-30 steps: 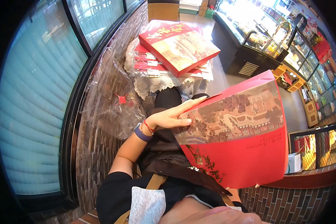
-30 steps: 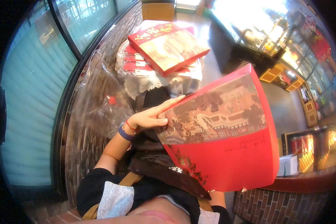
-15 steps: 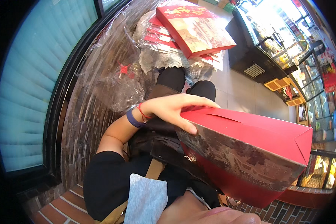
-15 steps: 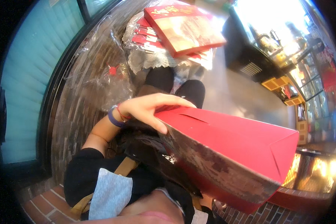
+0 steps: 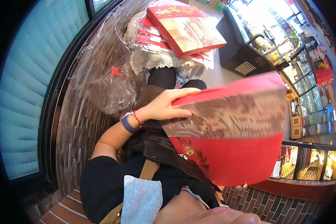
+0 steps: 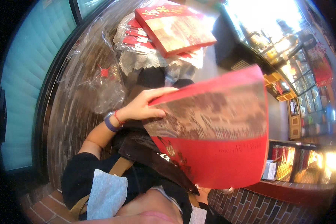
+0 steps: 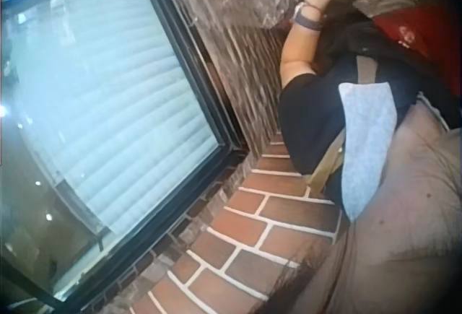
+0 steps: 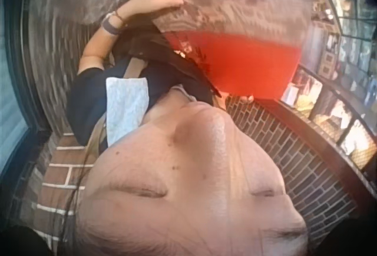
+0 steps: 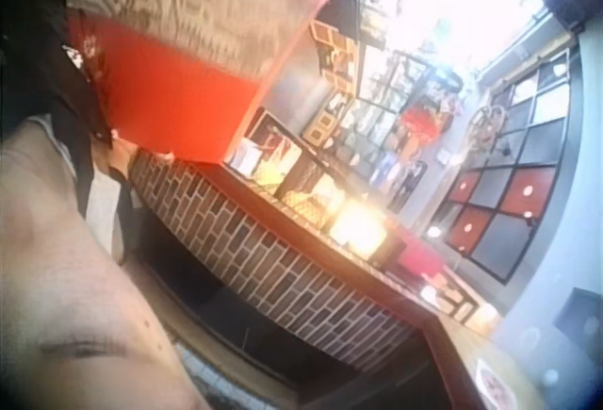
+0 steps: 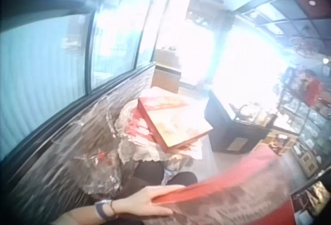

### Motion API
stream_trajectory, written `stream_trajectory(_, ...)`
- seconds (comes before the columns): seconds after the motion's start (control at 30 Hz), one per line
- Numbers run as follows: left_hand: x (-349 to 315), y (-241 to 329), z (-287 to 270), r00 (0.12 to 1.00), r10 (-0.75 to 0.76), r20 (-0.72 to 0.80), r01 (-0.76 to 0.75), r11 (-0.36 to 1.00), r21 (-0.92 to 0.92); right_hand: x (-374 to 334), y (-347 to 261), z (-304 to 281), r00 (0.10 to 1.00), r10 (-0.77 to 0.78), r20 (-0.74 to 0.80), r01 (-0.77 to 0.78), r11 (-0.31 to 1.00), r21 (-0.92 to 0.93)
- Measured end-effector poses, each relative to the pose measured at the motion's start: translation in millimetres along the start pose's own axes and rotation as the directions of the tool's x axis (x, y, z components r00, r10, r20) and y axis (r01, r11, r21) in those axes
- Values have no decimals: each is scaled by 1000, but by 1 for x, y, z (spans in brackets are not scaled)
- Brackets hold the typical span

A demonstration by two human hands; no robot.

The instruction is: The person sits on the floor and assembles red cardboard boxes. They fold the flaps of the box, tuck them into slots, and secure the structure. The person handles multiple boxes, stacking the finished ones and picking up new ones from a pile.

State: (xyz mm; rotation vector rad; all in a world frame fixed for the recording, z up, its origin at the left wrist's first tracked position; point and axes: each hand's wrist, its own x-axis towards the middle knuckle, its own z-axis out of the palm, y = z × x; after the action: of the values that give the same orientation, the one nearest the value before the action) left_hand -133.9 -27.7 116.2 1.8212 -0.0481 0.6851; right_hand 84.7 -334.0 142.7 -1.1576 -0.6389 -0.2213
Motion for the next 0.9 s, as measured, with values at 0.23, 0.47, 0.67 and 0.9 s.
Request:
stream_trajectory(0.23,-23,-57,-17,875,-299,-380,114,892,-438,-10,34,8,992,115,53,-123,971,205)
stream_trajectory(0.47,-6,-90,34,914,-221,-341,214,975,-58,-16,17,-40,980,197,11,-194,972,-131)
stream_trajectory(0.67,6,-38,55,975,-66,-212,76,996,39,-6,-49,-19,993,25,112,29,892,-452)
stream_trajectory(0.9,15,36,41,953,275,-126,-249,950,189,-9,-100,52,922,21,387,233,768,-597)
